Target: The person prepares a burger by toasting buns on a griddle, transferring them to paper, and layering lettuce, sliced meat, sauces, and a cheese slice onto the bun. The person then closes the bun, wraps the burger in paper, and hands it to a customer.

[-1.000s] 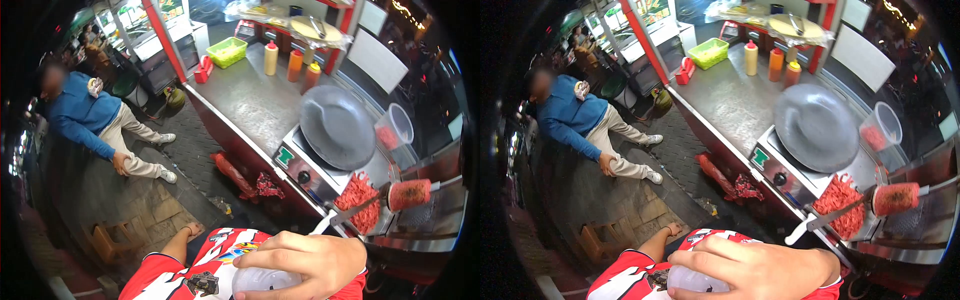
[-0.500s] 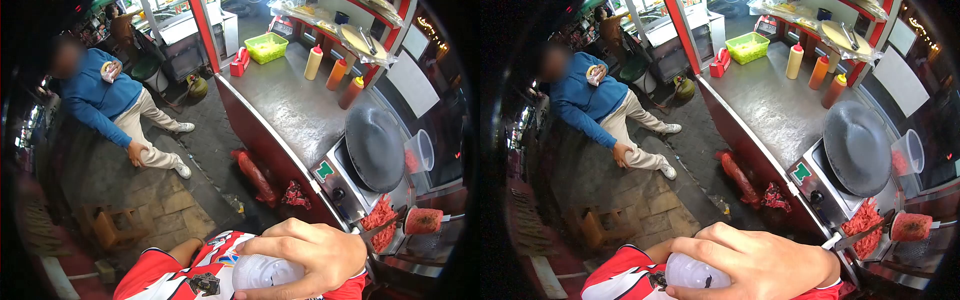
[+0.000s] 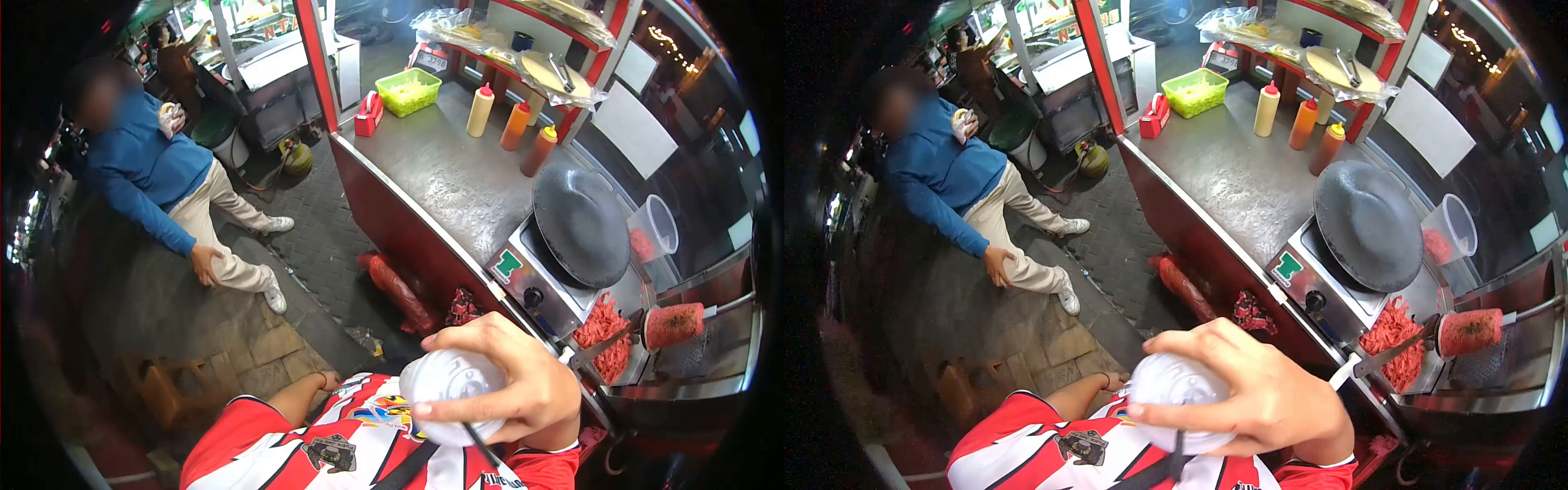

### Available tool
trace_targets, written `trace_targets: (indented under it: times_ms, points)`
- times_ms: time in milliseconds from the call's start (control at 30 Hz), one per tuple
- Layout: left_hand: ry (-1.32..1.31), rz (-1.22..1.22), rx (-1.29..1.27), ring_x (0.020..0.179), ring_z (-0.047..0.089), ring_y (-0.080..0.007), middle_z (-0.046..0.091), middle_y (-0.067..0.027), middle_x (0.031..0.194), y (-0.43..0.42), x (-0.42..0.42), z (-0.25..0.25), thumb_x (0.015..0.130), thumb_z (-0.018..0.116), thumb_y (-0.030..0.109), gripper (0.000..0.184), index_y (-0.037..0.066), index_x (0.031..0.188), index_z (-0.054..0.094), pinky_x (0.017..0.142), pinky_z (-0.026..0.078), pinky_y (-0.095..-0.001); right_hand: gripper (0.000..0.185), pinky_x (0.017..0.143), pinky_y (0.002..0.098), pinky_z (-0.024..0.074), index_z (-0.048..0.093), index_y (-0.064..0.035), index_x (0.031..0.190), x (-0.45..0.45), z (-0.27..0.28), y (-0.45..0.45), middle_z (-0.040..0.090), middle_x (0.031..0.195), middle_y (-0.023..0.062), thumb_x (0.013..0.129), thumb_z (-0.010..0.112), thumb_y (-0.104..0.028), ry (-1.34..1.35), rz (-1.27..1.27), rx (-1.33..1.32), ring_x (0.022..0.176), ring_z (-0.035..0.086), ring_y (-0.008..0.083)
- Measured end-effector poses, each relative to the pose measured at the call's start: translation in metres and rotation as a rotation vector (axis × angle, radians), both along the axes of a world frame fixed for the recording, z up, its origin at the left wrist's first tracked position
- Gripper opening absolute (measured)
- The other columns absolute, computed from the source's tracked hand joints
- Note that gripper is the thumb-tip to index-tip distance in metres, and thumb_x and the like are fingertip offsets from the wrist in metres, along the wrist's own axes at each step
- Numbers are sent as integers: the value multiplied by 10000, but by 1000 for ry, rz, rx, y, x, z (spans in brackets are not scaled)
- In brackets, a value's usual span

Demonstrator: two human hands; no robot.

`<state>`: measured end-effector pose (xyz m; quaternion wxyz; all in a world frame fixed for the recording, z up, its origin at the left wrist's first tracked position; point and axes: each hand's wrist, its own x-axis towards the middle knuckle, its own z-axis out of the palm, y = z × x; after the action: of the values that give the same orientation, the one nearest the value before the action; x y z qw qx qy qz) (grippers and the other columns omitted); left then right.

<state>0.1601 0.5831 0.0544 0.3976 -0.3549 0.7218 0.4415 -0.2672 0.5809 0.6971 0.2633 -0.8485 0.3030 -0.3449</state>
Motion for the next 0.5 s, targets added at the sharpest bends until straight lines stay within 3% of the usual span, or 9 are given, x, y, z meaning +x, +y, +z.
trace_targets:
  times_ms: [67,133,333,400,433,500]
  points:
    - [63,54,-80,1229,590,-335,647,-150,1300,-24,-6,14,792,707,462,595,157,1300,650,1049,462,-411,434,874,420,487,778,-174,1124,-2,-15,12,588,1248,260,712,801,-310,7,-104,82,1012,620,344]
    - [72,145,-154,1227,590,-334,648,-144,1302,-45,-11,30,788,710,459,592,166,1299,652,1047,465,-416,548,908,426,472,727,-219,1226,-14,-33,29,545,1331,228,698,812,-335,65,-216,159,1071,585,356]
    - [116,391,-249,1243,583,-322,642,-130,1316,-79,-21,35,795,707,445,567,175,1292,660,1055,463,-415,669,966,453,494,753,-186,1141,-53,-58,96,576,1302,218,489,899,-195,143,-719,170,1167,597,387]
    - [72,362,-261,1251,581,-315,641,-125,1320,-82,-14,32,798,704,440,560,178,1292,661,1061,459,-410,655,966,464,492,756,-172,1121,-58,-53,108,580,1295,225,483,903,-184,194,-804,158,1188,592,387]
    - [55,325,-267,1255,579,-311,641,-121,1321,-80,-10,28,800,701,437,556,180,1292,662,1064,456,-408,590,972,466,442,728,-141,1131,-56,-54,111,594,1276,218,591,876,-328,165,-839,153,1142,587,378]
    - [20,300,-259,1261,577,-305,639,-111,1328,-80,-9,28,806,692,433,548,184,1294,662,1069,453,-409,603,977,467,436,721,-141,1148,-46,-53,109,588,1279,228,608,878,-358,121,-883,165,1145,582,383]
